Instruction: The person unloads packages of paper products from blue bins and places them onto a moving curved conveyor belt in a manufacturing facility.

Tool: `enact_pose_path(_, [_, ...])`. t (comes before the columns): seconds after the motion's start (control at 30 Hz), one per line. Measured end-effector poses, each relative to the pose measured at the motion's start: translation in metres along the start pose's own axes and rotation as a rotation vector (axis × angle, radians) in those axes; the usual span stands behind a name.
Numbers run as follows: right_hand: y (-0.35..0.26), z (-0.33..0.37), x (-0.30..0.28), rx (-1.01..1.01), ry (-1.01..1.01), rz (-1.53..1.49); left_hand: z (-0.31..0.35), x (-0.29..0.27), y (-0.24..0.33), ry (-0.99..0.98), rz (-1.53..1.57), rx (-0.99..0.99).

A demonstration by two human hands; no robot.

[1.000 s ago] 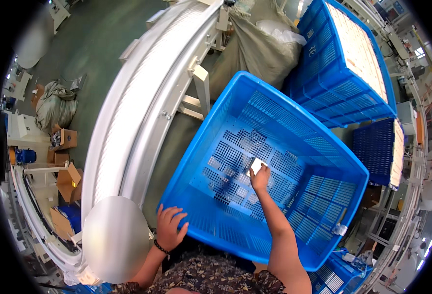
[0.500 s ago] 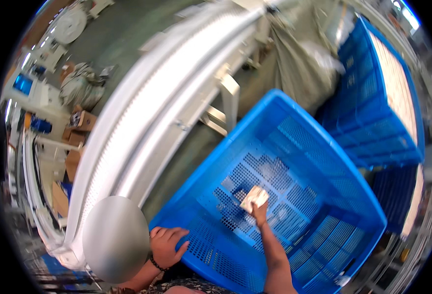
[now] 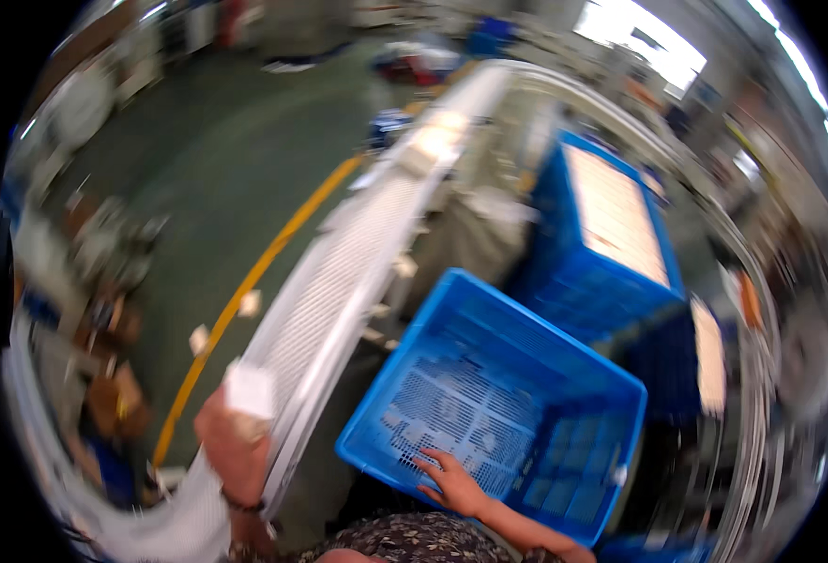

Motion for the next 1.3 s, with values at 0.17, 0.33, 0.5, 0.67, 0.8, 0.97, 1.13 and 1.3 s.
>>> enact_pose_path(0.17, [0.038, 0.076, 0.037, 0.179, 0.044, 0.065, 0.037, 0.0, -0.015, -0.148, -0.443, 0.354])
enact_pose_path(0.33, [0.071, 0.163, 0.028, 0.293, 0.407, 0.086, 0.057, 0.009, -0.051, -0.484, -0.23, 0.382])
enact_pose_path(0.5, [0.128, 0.314, -0.035, 0.749, 0.905, 0.51, 0.047, 0.022, 0.029, -0.376, 0.052, 0.354])
enact_pose_path(0.67, [0.238, 0.489, -0.037, 1.526, 1.027, 0.452, 0.083, 0.109, 0.078, -0.34, -0.126, 0.398])
enact_pose_path(0.8, [0.368, 0.552, 0.074, 1.377, 0.872, -0.625, 0.191, 0.224, 0.118, -0.554, -0.391, 0.459])
enact_pose_path(0.97, [0.351, 0.516, 0.06, 1.122, 0.92, -0.524, 0.269, 0.259, 0.221, -0.68, -0.231, 0.466])
enact_pose_path(1.13, [0.294, 0.556, 0.103, 1.119, 0.881, -0.56, 0.311, 0.286, 0.283, -0.764, -0.11, 0.493])
enact_pose_path(1.3, [0.235, 0.631, 0.109, 1.246, 0.971, -0.626, 0.323, 0.303, 0.307, -0.828, -0.022, 0.444])
Point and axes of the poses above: each hand's wrist, its own z-axis away from the middle knuckle, its own x-axis out of the palm, y = z × x, the point moved 7 cm from there along -z, towards the middle knuckle, and after that the axes turned 1 degree about x, right-handed, at the moved point
